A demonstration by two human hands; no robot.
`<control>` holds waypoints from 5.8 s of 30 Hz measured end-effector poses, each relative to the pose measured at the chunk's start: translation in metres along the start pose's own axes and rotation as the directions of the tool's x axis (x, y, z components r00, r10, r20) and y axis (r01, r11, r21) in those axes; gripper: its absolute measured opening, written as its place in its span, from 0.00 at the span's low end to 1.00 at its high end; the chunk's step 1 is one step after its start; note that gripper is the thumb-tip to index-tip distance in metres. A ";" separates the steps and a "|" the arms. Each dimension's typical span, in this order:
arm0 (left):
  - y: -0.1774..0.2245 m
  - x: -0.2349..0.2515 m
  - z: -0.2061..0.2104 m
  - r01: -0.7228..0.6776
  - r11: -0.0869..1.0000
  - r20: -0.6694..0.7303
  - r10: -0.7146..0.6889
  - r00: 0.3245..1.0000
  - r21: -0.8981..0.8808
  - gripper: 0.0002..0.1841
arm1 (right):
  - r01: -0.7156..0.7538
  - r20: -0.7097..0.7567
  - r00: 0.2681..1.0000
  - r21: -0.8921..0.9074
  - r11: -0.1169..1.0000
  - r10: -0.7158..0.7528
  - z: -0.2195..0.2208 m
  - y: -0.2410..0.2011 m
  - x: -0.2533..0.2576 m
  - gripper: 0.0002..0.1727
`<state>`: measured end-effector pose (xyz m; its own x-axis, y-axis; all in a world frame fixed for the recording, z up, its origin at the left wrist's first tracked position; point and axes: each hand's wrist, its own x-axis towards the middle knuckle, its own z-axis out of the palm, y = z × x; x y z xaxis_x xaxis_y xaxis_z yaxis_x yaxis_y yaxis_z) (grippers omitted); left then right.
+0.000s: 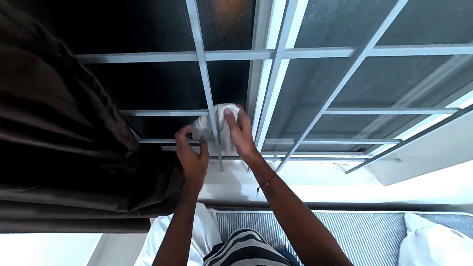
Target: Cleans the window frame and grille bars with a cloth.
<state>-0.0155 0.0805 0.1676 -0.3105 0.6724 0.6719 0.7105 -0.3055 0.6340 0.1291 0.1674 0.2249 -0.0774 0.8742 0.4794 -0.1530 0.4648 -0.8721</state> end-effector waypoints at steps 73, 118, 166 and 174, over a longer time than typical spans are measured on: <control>0.016 -0.009 0.006 0.127 0.912 0.116 -0.089 0.989 -0.391 0.15 | 0.393 -0.018 0.910 -0.290 0.873 -0.415 0.009 0.004 -0.052 0.08; 0.045 0.007 -0.004 -0.030 0.998 0.110 0.036 0.993 -0.054 0.20 | 0.496 0.196 0.863 -0.502 0.708 -0.465 0.015 0.000 -0.048 0.20; 0.022 -0.008 0.013 0.169 0.981 0.111 -0.158 0.981 -0.098 0.22 | 0.081 -0.049 0.992 -0.454 0.887 -0.116 0.007 0.045 -0.071 0.13; 0.031 -0.007 0.011 0.185 0.922 0.093 -0.162 0.982 -0.342 0.18 | 0.227 -0.038 0.959 -0.486 0.844 -0.279 0.032 -0.006 -0.060 0.25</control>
<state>0.0163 0.0737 0.1782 -0.3612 0.7730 0.5215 0.3817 -0.3877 0.8390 0.1032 0.1074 0.2044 0.0055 0.7142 0.6999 0.3323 0.6588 -0.6749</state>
